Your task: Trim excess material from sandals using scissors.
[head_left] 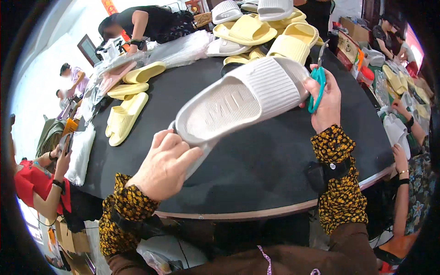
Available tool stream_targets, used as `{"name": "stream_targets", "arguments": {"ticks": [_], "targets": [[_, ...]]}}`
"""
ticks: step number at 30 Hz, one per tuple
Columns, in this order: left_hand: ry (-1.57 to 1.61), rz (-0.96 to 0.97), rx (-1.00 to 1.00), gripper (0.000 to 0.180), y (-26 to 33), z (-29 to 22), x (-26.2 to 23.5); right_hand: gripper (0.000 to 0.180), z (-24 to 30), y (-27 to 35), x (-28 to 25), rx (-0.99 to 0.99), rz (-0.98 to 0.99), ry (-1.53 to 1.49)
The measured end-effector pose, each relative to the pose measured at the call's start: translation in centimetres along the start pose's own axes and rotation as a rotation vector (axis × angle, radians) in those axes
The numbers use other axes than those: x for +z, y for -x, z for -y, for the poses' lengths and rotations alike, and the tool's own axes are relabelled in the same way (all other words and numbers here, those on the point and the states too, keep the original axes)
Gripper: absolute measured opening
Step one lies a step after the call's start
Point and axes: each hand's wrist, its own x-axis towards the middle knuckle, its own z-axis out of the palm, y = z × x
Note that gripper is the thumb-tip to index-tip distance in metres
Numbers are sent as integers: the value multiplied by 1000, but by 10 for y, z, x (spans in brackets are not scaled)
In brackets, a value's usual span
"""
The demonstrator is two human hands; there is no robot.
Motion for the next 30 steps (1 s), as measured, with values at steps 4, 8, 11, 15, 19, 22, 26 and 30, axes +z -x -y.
{"name": "stream_targets", "arguments": {"ticks": [4,8,11,15,19,22,26,30], "targets": [[-41,9,23,41,8,-10,15,41,1,-5,-4,9,14,71],[12,5,11,42,14,-10,30,41,1,-4,-4,40,74,186],[-31,32,-37,52,22,-5,33,42,-9,-5,-4,-17,96,294],[139,81,-374,86,43,12,46,42,-11,-4,-5,89,152,330],[483,140,-575,95,54,29,59,44,-13,-6,-8,161,211,355],[443,145,-569,97,57,32,62,45,-18,-5,-8,195,253,337],[458,86,-530,97,64,37,69,44,-18,-3,-4,212,276,321],[453,28,-513,97,65,37,71,43,-24,2,-1,226,292,319]]}}
